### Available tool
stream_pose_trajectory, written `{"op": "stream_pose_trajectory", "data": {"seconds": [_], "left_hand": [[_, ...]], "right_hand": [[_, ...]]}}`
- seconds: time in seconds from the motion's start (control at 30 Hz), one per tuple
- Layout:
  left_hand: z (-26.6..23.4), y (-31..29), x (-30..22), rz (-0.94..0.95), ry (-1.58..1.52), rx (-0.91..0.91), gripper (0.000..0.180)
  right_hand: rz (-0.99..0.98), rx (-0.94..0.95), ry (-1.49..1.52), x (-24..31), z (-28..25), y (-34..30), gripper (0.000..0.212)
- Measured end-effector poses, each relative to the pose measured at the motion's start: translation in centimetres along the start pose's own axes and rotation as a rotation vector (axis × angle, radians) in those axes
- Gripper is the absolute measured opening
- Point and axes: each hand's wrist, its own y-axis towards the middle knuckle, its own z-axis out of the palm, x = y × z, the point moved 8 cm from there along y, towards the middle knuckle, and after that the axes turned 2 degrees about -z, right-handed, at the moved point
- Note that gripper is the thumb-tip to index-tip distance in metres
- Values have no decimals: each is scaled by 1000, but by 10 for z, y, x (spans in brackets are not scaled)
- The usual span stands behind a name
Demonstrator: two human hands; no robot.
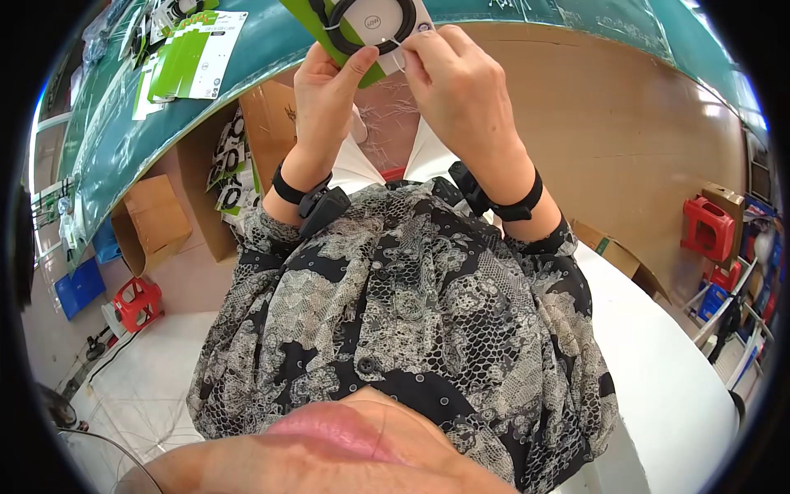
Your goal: The person packages a cable by placing it onto a cardboard backing and threading a plastic tie through the holes to secure it. After turning the package over to pull the tie tight, they repeat the process with a second cable and backing.
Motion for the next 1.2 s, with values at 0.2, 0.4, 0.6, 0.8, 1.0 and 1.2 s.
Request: {"op": "stream_pose_trajectory", "data": {"seconds": [0.2,0.4,0.6,0.8,1.0,1.2], "left_hand": [[-3,2,5,64,32,-20,21],[-8,1,-2,183,241,-74,22],[-3,-5,-13,256,362,-74,23],[2,-8,-17,283,416,-62,22],[-9,-7,-2,144,284,-34,23],[0,-13,13,-256,-276,112,28]], "right_hand": [[-10,91,-109,5,5,4,10],[-33,122,-156,5,9,5,9],[-33,148,-164,5,12,5,7],[-23,158,-143,4,22,4,8],[16,115,86,-27,33,5,8],[306,174,712,-88,55,-18,20]]}}
